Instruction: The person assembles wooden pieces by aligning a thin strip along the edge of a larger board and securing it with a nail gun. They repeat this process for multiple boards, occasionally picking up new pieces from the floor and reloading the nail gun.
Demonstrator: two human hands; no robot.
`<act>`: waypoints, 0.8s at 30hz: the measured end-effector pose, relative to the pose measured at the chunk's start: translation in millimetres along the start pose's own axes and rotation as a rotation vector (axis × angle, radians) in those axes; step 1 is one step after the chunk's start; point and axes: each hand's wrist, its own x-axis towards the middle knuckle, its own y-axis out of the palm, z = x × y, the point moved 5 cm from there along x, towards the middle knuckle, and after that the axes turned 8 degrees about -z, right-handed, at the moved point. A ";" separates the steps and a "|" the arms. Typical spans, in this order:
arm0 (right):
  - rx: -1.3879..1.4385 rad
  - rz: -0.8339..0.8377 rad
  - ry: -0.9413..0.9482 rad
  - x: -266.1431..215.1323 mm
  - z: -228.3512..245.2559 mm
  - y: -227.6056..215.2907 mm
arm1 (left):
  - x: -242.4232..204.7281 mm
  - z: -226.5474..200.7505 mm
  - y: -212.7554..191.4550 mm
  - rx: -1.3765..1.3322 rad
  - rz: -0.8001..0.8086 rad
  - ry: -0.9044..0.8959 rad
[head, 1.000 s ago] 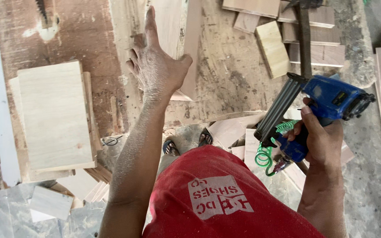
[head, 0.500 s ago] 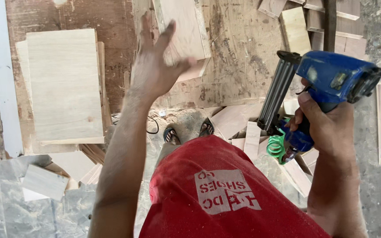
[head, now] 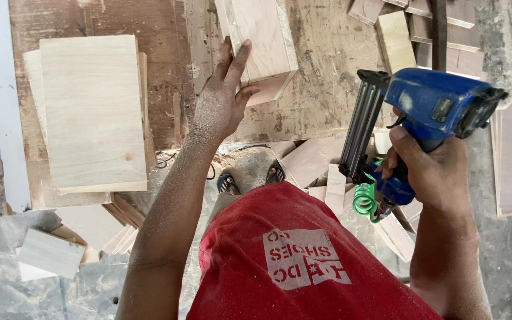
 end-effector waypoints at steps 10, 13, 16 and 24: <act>0.012 -0.030 0.068 -2.1 -7.6 -4.5 | 0.7 1.7 -0.7 0.052 0.000 -0.035; -0.008 -0.002 0.059 1.6 -1.9 1.7 | -0.7 0.3 -1.4 0.066 -0.002 -0.030; -0.044 0.043 0.043 3.5 20.6 13.0 | -2.6 3.0 0.4 0.059 -0.015 -0.018; -0.628 0.367 -0.050 30.8 101.7 60.8 | 0.6 2.5 1.0 0.047 -0.040 -0.025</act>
